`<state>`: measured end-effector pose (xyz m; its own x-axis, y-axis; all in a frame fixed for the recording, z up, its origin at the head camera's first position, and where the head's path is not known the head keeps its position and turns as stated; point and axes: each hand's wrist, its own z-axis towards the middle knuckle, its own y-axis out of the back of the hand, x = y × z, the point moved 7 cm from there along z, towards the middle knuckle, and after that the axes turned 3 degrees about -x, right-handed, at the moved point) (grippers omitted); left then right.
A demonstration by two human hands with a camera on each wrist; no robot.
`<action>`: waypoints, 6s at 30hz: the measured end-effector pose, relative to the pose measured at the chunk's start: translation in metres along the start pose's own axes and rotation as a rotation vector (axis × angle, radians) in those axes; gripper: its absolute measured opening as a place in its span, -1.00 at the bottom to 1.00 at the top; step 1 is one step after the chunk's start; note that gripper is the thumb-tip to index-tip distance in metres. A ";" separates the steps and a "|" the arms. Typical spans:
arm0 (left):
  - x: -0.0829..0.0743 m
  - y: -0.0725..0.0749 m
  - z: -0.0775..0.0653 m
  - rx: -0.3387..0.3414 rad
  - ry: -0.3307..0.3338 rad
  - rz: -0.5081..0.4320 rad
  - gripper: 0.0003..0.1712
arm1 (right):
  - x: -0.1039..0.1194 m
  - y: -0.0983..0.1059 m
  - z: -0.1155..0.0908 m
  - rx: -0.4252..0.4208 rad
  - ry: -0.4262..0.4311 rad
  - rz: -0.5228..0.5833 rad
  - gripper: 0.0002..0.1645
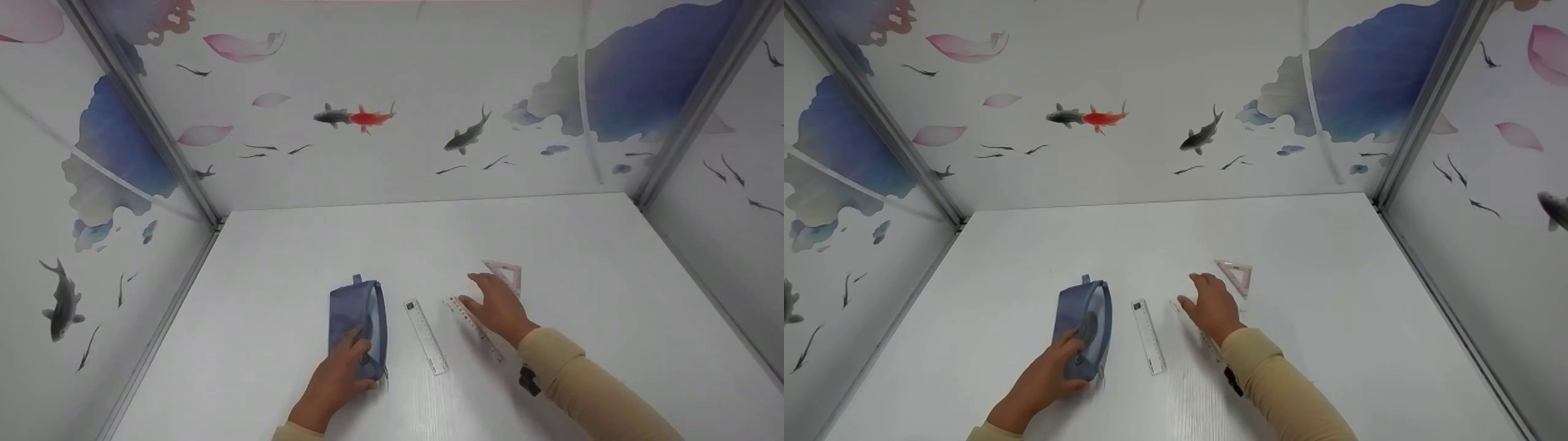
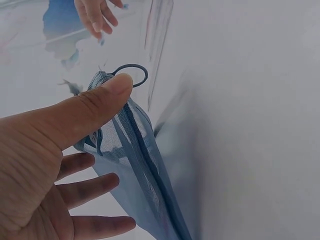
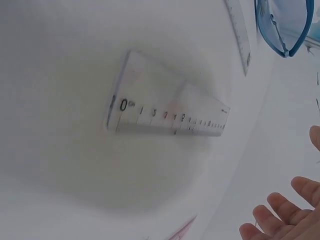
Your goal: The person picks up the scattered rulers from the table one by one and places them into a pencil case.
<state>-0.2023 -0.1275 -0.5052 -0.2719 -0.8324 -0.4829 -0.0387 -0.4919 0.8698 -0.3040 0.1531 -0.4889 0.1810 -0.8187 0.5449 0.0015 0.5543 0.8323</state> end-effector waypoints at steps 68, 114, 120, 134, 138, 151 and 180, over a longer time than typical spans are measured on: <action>0.001 0.000 0.001 0.035 0.024 -0.009 -0.28 | -0.115 0.030 0.047 0.047 -0.117 0.054 -0.21; 0.001 0.001 -0.002 0.030 0.013 0.003 -0.29 | -0.129 -0.001 0.064 0.114 -0.144 -0.046 -0.34; 0.002 0.002 -0.002 0.039 0.019 -0.011 -0.30 | -0.129 0.000 0.065 0.069 -0.105 -0.065 -0.44; 0.002 0.001 -0.002 0.063 0.025 -0.014 -0.32 | -0.120 0.005 0.062 0.046 -0.105 -0.106 -0.38; 0.002 0.001 -0.002 0.065 0.030 -0.008 -0.31 | -0.128 0.003 0.064 0.018 -0.127 -0.057 -0.35; 0.002 -0.001 -0.001 0.047 0.015 -0.020 -0.29 | -0.135 0.007 0.060 0.001 -0.231 0.098 -0.24; 0.001 0.004 -0.003 0.029 0.031 -0.028 -0.31 | -0.124 0.009 0.047 0.019 -0.303 0.179 -0.31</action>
<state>-0.2003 -0.1308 -0.5028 -0.2404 -0.8262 -0.5094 -0.0735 -0.5078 0.8583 -0.3721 0.2525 -0.5436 -0.1238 -0.7179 0.6850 -0.0224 0.6922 0.7214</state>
